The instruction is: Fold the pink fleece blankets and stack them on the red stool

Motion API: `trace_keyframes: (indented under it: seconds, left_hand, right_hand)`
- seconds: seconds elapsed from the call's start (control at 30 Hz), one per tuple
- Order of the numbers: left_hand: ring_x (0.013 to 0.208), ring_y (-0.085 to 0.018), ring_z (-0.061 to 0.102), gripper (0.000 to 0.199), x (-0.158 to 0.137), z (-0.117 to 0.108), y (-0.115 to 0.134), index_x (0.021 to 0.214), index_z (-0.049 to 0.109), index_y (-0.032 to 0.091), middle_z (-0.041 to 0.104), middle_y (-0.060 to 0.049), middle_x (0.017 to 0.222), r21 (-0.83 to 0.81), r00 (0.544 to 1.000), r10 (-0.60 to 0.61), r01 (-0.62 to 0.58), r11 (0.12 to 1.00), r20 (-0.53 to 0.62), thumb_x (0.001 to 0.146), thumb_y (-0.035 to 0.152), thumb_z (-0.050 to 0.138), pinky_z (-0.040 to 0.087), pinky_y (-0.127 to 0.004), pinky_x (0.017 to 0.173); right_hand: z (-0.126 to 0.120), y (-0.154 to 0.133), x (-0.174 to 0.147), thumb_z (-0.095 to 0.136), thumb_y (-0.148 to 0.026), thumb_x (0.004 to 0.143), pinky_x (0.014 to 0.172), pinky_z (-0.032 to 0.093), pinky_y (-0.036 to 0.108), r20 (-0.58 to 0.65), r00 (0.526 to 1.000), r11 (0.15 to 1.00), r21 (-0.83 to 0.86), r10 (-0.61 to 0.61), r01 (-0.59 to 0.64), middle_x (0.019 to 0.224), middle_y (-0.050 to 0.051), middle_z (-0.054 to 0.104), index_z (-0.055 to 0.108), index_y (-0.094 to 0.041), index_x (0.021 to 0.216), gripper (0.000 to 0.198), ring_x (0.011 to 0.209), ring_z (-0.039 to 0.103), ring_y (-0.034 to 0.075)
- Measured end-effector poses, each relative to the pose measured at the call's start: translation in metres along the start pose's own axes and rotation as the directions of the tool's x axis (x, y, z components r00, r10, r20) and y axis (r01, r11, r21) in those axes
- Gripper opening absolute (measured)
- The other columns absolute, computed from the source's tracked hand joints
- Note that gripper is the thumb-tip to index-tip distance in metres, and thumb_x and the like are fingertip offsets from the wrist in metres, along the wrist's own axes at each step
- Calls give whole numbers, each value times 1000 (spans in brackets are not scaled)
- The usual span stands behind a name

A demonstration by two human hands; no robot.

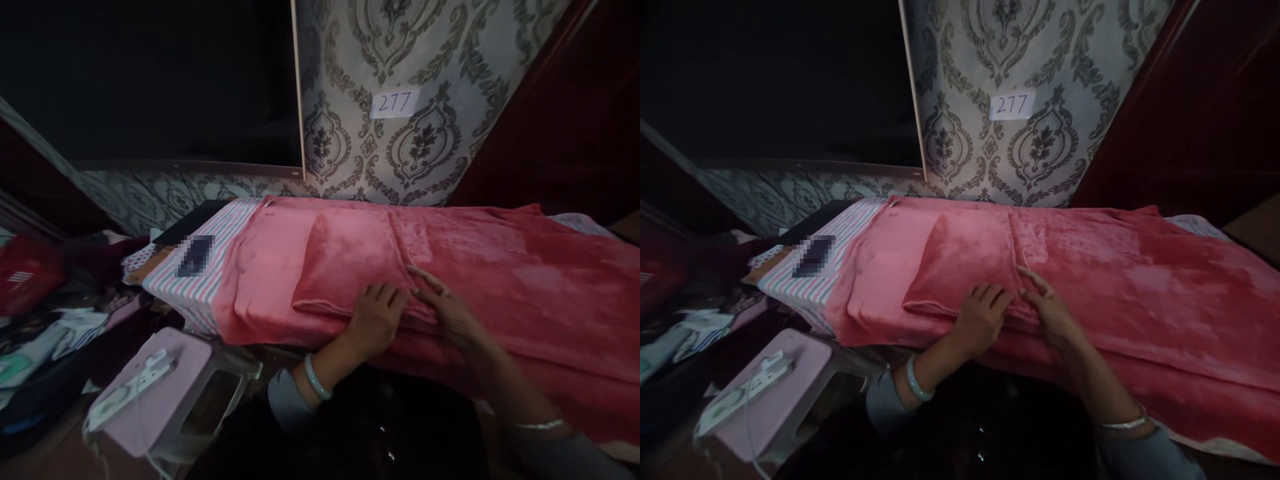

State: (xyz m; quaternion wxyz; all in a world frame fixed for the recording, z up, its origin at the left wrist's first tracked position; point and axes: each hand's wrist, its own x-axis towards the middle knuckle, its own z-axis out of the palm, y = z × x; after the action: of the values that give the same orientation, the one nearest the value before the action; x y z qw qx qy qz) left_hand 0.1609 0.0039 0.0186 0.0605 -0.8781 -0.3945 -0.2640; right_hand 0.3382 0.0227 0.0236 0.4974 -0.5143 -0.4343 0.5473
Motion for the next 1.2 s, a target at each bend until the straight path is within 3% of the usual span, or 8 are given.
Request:
trace_keyframes:
  seconds: [0.17,0.37,0.5,0.7,0.87,0.93,1.03,1.2]
  left_hand:
    - [126,-32,49,54,-39,-24,-48,138,55,19,58,-15,136,163,966,-257,253,953,3,84,11,53,35,-56,108]
    - [118,-31,53,56,-93,-40,-110,127,66,22,61,-14,131,195,908,-419,410,891,3,77,4,50,48,-47,95]
    - [114,-28,58,58,-114,-28,-127,125,67,22,62,-12,127,94,915,-401,404,910,-53,73,3,49,51,-44,95]
    - [117,-26,61,52,-128,-14,-143,120,69,22,63,-10,126,-158,891,-415,390,907,-185,75,10,48,51,-44,103]
    - [125,-27,58,49,-124,-26,-147,117,72,25,63,-8,132,-365,871,-479,413,835,-111,74,19,49,46,-46,110]
    - [131,-30,55,47,-120,-38,-150,115,73,27,63,-6,135,-486,856,-517,442,755,-24,71,26,57,43,-48,113]
    - [131,-35,54,49,-112,-58,-164,114,73,33,67,-2,131,-651,793,-591,526,547,144,65,38,70,47,-50,108]
    - [95,-33,72,52,-79,-65,-194,113,71,27,76,-7,107,-752,631,-705,624,211,325,69,54,73,58,-44,78]
  right_hand:
    - [2,-18,3,80,-39,62,68,55,28,-47,997,999,-8,-54,54,100,-1,72,65,-28,127,68,82,67,19]
    - [-18,25,0,73,-43,60,59,48,25,-115,990,977,-203,-86,61,91,2,70,70,-21,119,63,71,60,18]
    - [-23,43,0,67,-44,67,62,48,25,-53,989,920,-377,-138,108,95,3,70,69,-20,125,63,77,61,19]
    - [-17,34,-2,62,-35,69,70,52,30,-11,973,859,-472,-232,200,90,3,72,73,-20,119,53,79,63,22]
    - [-18,33,-1,62,-36,69,86,54,41,76,959,829,-486,-273,275,106,7,74,76,-20,111,46,95,67,29]
    - [-22,31,2,63,-37,70,89,53,43,119,955,816,-497,-272,294,111,7,74,76,-21,111,46,99,67,30]
    - [-31,25,13,62,-43,72,85,53,43,114,960,795,-540,-257,277,105,8,75,75,-21,114,49,93,68,29]
    - [-39,13,55,63,-45,71,77,52,40,51,956,726,-639,-289,253,88,6,73,69,-16,124,61,77,64,26]
